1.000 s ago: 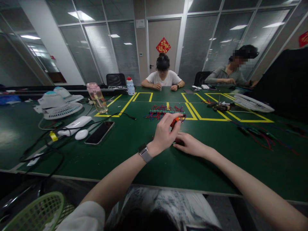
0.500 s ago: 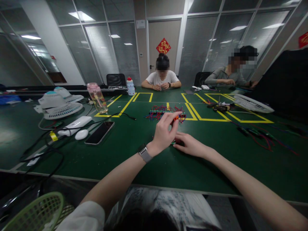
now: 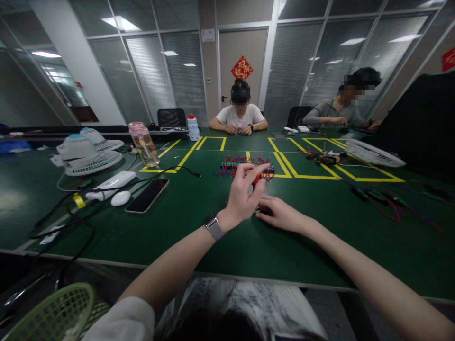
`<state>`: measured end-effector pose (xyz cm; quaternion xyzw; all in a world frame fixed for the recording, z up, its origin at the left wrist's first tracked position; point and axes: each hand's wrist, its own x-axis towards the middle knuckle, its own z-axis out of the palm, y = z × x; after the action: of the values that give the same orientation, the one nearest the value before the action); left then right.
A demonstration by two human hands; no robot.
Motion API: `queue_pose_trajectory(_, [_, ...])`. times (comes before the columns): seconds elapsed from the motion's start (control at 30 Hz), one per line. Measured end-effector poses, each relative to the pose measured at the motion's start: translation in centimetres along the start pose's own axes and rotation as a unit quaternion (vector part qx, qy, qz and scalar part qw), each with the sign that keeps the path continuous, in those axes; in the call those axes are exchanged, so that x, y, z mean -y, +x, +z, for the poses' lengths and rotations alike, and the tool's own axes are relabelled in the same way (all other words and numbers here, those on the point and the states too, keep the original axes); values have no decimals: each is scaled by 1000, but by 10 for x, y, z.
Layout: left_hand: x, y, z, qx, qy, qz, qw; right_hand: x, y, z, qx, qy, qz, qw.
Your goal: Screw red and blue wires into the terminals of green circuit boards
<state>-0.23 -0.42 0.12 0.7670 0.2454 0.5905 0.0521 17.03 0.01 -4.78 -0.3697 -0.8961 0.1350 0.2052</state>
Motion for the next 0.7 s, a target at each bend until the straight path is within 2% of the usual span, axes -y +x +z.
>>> queue_pose_trajectory(0.27, [4, 0, 1, 5, -42, -13, 999, 2, 0, -1, 6, -1, 6, 1000])
queue_pose_trajectory(0.7, [2, 0, 2, -16, 0, 5, 1000, 2, -1, -1, -4, 14, 5, 1000])
